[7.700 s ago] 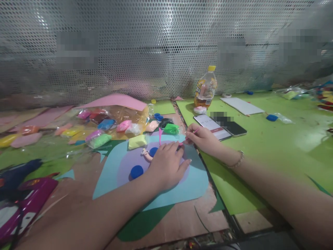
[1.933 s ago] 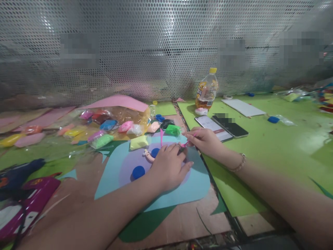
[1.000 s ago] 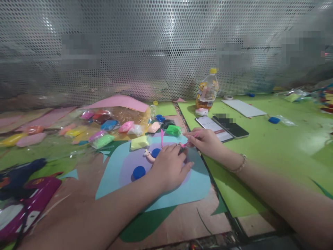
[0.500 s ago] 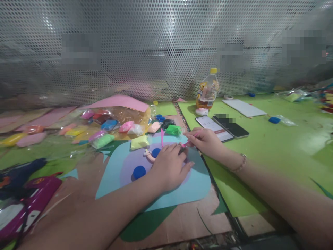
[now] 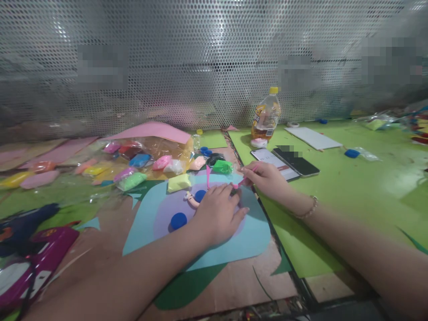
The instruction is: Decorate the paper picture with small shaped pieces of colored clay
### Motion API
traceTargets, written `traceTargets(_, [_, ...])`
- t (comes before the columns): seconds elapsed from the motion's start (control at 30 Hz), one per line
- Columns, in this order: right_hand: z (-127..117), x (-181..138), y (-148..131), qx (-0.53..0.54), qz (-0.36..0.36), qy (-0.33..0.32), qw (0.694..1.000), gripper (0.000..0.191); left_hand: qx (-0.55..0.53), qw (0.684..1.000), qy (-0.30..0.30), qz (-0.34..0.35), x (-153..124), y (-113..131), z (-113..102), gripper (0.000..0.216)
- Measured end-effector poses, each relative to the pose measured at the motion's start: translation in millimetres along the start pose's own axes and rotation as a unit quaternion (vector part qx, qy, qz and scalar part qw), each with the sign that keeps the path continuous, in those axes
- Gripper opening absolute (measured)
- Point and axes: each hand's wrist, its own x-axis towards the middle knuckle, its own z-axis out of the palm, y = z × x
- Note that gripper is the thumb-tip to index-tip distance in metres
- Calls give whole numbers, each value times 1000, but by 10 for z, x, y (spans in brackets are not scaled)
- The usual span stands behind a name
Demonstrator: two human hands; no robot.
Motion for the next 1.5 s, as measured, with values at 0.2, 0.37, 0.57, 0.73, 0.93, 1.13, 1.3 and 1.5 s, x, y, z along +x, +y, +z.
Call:
traceTargets(0.2, [12,1,-6,1,4,-7,1000,35,3,1000,4,1,7,2,-3,44])
traceTargets(0.37, [19,-4,8,5,5,-16,1000,31,4,1000,1,2,7,3,-7,44])
traceTargets(0.57, [24,-4,-1,13,1,-21,1000,33,4,1000,-1,4,4,2,-3,44])
traceTargets(0.73, [9,-4,-14,12,11,-18,1000,34,4,1000,0,1,3,-2,3,44])
traceTargets(0.93, [13,4,4,13,16,-16,1000,33,9,1000,0,2,10,2,-10,45])
traceTargets(1.13, [19,2,-7,5,15,-15,1000,33,7,1000,-2,3,10,5,-19,43])
traceTargets(1.3, [-3,5,-15,11,19,-2,1000,30,7,1000,4,4,5,0,2,44])
traceTargets(1.5, [-4,-19,-38,26,1,-16,1000,24,5,1000,4,2,3,-2,4,45])
